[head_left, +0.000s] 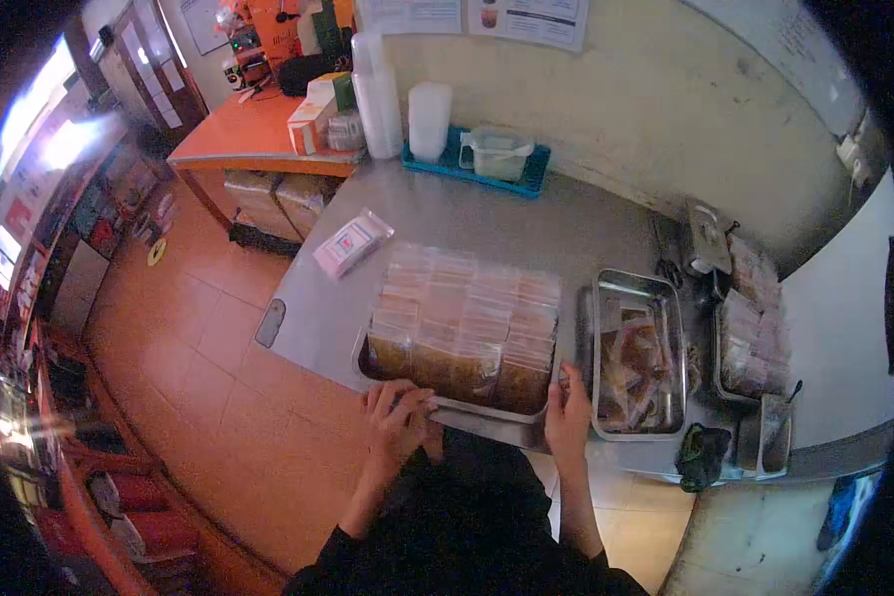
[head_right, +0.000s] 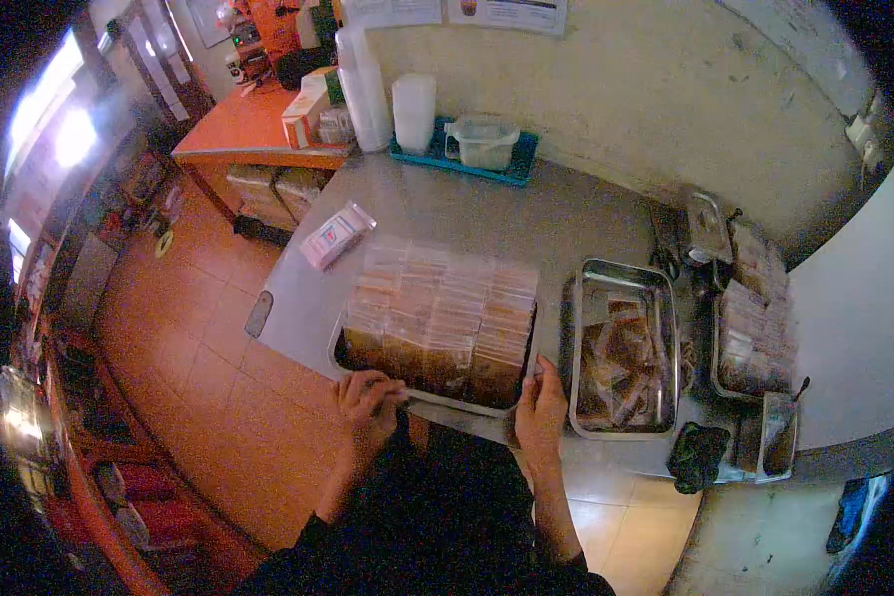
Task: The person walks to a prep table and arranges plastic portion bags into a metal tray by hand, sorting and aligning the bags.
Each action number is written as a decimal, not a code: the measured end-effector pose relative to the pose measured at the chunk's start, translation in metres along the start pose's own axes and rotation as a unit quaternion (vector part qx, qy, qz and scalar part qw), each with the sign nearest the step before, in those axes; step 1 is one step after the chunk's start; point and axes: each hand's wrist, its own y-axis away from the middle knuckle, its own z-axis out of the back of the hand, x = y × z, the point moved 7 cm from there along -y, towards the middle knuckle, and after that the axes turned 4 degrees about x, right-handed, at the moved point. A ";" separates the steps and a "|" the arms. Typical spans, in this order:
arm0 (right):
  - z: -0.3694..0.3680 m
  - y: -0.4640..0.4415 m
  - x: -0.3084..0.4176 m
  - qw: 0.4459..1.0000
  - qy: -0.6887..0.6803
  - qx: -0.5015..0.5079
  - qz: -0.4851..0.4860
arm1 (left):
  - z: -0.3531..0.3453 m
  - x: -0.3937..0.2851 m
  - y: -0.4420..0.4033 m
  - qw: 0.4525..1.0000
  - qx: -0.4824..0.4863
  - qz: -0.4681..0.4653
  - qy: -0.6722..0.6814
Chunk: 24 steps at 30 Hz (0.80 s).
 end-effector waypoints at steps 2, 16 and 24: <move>-0.004 -0.005 -0.001 0.997 0.019 -0.062 0.051 | -0.002 0.003 -0.009 1.000 0.018 0.004 -0.007; 0.058 0.003 0.029 0.981 0.077 -0.139 0.115 | -0.029 -0.008 -0.024 0.994 0.108 0.003 0.017; 0.139 -0.013 -0.041 0.972 0.171 -0.154 0.053 | -0.025 -0.020 -0.038 0.997 0.074 -0.029 -0.022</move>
